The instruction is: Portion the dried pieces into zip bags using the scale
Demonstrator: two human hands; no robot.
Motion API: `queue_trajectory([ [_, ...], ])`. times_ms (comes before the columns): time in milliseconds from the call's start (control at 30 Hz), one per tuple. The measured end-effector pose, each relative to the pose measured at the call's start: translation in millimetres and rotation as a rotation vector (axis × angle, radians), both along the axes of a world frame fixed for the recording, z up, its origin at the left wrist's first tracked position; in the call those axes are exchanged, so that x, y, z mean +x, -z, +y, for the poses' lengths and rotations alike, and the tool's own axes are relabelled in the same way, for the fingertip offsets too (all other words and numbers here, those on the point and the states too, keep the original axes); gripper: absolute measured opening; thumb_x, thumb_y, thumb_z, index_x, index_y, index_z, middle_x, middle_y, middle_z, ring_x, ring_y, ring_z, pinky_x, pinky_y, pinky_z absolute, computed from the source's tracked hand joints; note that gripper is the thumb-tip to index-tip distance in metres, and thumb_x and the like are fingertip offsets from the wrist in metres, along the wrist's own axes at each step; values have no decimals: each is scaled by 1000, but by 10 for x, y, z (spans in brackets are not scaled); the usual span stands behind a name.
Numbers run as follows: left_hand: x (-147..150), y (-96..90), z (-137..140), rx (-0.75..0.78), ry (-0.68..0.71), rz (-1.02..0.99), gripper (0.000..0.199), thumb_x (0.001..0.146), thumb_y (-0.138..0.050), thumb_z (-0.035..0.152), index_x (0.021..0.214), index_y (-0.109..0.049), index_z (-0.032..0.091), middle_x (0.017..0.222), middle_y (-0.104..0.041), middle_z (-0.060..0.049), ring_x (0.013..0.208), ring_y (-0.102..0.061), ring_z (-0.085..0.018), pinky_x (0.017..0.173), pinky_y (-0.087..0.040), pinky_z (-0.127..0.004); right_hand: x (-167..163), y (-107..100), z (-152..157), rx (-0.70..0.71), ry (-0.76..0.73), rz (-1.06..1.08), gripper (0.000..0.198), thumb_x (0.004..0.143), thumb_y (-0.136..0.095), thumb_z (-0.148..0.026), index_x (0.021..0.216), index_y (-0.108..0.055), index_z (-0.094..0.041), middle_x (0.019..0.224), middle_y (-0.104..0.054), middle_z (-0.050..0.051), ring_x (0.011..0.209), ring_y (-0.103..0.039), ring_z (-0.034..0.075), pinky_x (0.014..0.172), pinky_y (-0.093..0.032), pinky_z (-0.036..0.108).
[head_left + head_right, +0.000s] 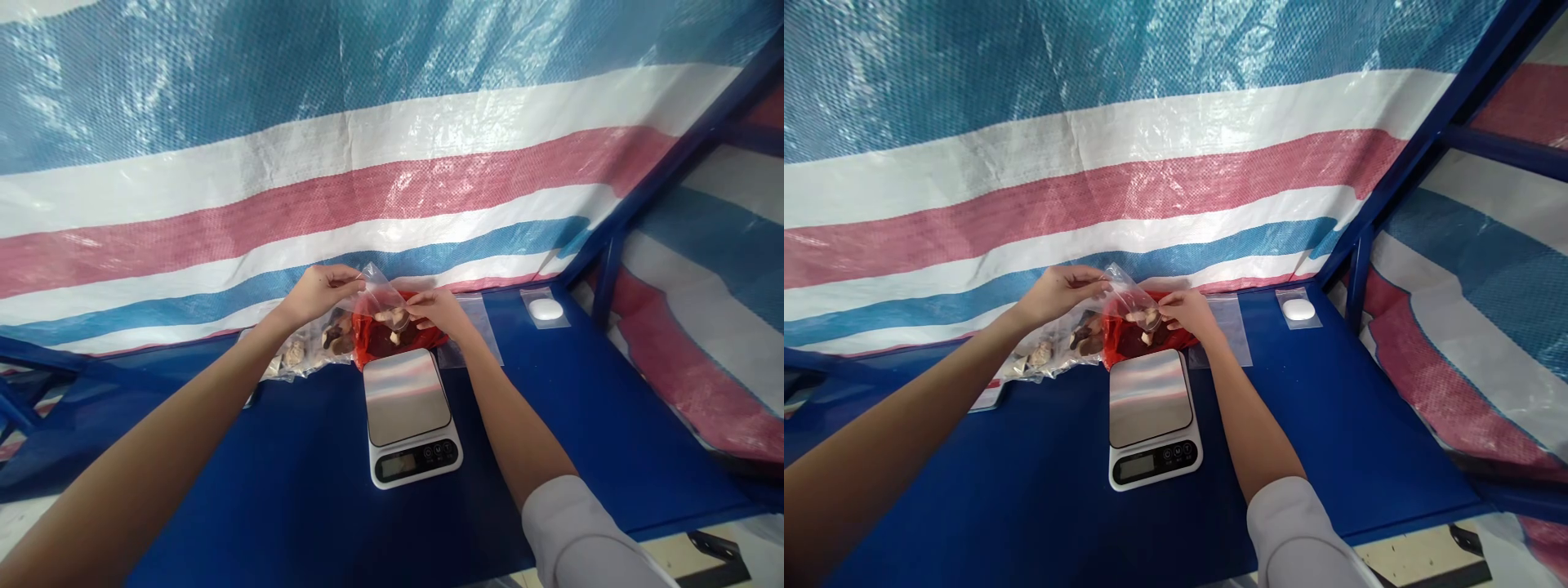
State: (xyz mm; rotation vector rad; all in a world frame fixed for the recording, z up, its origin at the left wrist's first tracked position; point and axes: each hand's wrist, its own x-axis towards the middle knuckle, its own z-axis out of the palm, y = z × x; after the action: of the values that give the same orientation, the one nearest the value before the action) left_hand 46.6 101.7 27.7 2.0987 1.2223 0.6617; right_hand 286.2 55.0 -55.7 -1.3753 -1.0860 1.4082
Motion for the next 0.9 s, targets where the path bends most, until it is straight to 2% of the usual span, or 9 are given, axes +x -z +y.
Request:
queue_trajectory([
  [133, 39, 2, -36, 0, 33, -9, 43, 82, -68, 61, 94, -77, 21, 94, -78, -6, 82, -70, -20, 75, -55, -29, -25, -21, -10, 6, -12, 41, 8, 79, -80, -18, 86, -77, -17, 84, -78, 5, 74, -74, 17, 65, -66, 27],
  [300, 65, -2, -44, 62, -24, -36, 42, 84, -66, 59, 91, -76, 18, 93, -78, -8, 80, -70, -20, 74, -56, -30, -15, -61, -21, -26, 9, 42, 20, 80, -80, -21, 100, -76, -17, 90, -80, 8, 80, -76, 19, 60, -64, 25],
  [467, 35, 4, -41, 75, -69, -69, 43, 84, -66, 59, 92, -76, 17, 91, -78, -8, 78, -70, -20, 76, -56, -31, -3, -86, -23, -35, -5, 21, 12, 85, -76, -24, 93, -77, -16, 90, -80, 9, 83, -77, 21, 58, -63, 23],
  [667, 86, 15, -84, 90, -24, -49, 44, 86, -64, 60, 93, -77, 18, 97, -78, -9, 84, -70, -21, 78, -56, -32, -52, -78, -36, -12, -7, 91, 10, 86, -72, -20, 94, -78, -16, 82, -80, 6, 73, -75, 16, 62, -62, 22],
  [900, 14, 29, -81, 43, -46, 13, 37, 81, -70, 55, 94, -79, 22, 95, -79, -7, 84, -72, -22, 78, -56, -31, 11, -67, -18, 68, 98, 72, 8, 81, -76, -20, 88, -78, -16, 78, -78, 5, 70, -73, 16, 68, -63, 27],
])
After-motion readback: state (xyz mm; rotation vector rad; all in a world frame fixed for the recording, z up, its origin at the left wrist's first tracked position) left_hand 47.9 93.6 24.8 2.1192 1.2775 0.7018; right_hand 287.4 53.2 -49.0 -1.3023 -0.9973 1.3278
